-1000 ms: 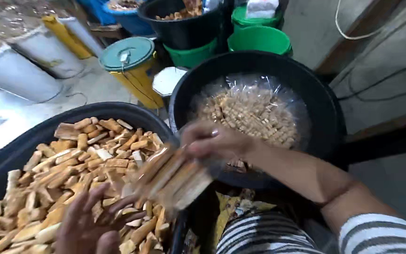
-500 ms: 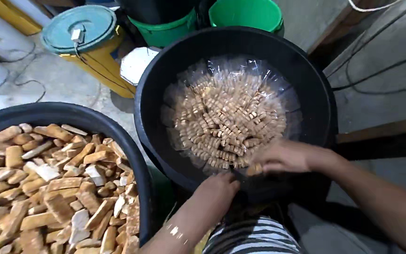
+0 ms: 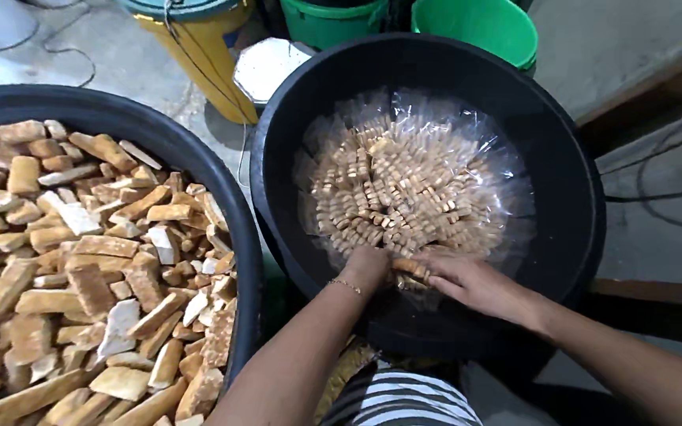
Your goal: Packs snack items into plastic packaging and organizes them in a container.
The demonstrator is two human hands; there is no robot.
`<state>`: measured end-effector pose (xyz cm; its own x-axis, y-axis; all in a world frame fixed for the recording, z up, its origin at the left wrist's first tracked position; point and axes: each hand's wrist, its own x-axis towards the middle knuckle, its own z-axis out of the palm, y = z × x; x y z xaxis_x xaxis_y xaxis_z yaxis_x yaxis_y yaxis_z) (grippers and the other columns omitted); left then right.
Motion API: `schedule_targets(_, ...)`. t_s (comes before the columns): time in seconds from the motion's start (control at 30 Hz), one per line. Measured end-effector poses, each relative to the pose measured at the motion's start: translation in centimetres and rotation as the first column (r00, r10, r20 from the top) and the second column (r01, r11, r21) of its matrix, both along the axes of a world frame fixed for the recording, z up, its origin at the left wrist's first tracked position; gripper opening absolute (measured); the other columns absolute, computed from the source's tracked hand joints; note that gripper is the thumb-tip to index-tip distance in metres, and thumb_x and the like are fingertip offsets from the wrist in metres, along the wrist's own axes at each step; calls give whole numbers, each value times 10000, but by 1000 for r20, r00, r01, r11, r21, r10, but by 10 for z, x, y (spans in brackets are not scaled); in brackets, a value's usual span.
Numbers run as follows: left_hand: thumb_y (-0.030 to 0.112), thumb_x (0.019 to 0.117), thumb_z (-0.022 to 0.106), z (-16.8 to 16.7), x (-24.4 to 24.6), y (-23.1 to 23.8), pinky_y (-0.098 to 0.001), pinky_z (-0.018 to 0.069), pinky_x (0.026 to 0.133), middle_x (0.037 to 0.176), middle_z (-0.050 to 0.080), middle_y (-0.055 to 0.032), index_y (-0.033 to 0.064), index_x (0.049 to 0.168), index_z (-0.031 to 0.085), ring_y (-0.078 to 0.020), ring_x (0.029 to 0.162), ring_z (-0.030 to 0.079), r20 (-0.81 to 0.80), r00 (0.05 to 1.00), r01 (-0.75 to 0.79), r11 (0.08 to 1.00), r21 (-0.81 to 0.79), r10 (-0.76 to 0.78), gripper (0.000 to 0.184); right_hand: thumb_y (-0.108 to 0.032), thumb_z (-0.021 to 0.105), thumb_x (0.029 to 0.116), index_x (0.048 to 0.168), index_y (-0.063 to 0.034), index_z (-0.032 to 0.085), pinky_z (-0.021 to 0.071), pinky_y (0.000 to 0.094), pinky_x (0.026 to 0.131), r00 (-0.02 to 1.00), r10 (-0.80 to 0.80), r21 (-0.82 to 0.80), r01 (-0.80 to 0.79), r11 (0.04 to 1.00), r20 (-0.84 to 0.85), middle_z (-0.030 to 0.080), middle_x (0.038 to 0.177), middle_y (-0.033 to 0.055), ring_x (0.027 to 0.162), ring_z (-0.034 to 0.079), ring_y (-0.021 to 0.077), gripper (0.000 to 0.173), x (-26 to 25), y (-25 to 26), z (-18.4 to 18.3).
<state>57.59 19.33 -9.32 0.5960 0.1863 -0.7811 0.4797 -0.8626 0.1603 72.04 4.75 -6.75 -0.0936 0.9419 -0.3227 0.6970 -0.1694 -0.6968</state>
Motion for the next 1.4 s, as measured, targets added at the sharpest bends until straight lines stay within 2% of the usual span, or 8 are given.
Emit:
schedule_targets(0.7, 16, 1009, 514, 15, -3, -2, -717, 360, 1042, 1598, 388, -167, 25, 1415, 558, -488, 1441, 349, -64, 996, 57, 997, 49, -54, 408, -73, 450, 1066, 1309, 112, 574, 467, 655, 1004, 837, 363, -651, -10, 759, 410, 559, 1368, 328, 1274, 554, 504, 329, -57, 77, -37)
schedule_targets(0.83, 140, 1030, 573, 88, -30, -8, -642, 286, 1158, 1588, 398, -186, 130, 1439, 575, -429, 1465, 357, 338, 941, 3, 999, 34, -14, 409, -54, 461, 1063, 1389, 76, 543, 405, 633, 1085, 912, 267, -570, -46, 820, 311, 526, 1428, 315, 1333, 507, 491, 360, -49, 62, -38)
schedule_targets(0.9, 198, 1015, 592, 118, -82, -11, -557, 403, 1120, 1440, 587, -125, 145, 1360, 644, -334, 1341, 549, 733, 679, -124, 979, 162, -35, 353, -55, 566, 1015, 1497, -29, 477, 403, 719, 1038, 855, 425, -615, -168, 770, 298, 513, 1437, 326, 1304, 509, 544, 490, -31, 59, -42)
schedule_targets(1.03, 177, 1028, 541, 172, -251, -19, -445, 427, 1138, 1429, 599, -46, 163, 1336, 658, -205, 1358, 531, 950, 306, -723, 636, 271, -56, 330, -306, 659, 1011, 1411, -99, 609, 449, 702, 991, 792, 541, -573, -312, 758, 284, 655, 1261, 291, 1173, 616, 514, 454, -10, 78, -6)
schedule_targets(1.13, 287, 1047, 536, 163, -401, -72, -488, 359, 1184, 1508, 467, -245, -24, 1425, 520, -362, 1436, 417, 955, 290, -956, 27, 292, -71, 490, -232, 607, 1040, 1310, -39, 659, 544, 624, 887, 911, 307, -30, -311, 950, 277, 705, 1131, 228, 955, 704, 411, 336, -12, 87, 42)
schedule_targets(1.23, 413, 957, 643, 130, -488, -129, -537, 208, 1239, 1591, 174, -407, -146, 1553, 171, -526, 1491, 211, 991, 126, -899, -417, 134, 47, 944, -225, 517, 1004, 1107, -39, 704, 604, 407, 738, 957, 198, 620, -288, 729, 212, 718, 973, 117, 798, 704, 230, 282, -61, 110, 74)
schedule_targets(1.3, 316, 943, 665, 113, -501, -148, -497, 207, 1246, 1605, 73, -416, -149, 1563, 46, -506, 1511, 174, 988, -96, -898, -438, -35, 118, 992, -186, 531, 1014, 1063, -26, 710, 591, 431, 846, 922, 316, 701, -376, 606, 221, 718, 1005, 136, 926, 709, 275, 245, -104, 137, 94)
schedule_targets(1.4, 170, 1022, 541, 92, -498, -150, -572, 278, 1193, 1516, 311, -430, -175, 1458, 364, -516, 1444, 326, 922, -231, -914, -393, -97, 310, 584, -80, 499, 1056, 1186, 44, 675, 491, 526, 1029, 794, 527, 439, -607, 662, 303, 678, 1187, 239, 1160, 643, 397, 251, -170, 190, 116)
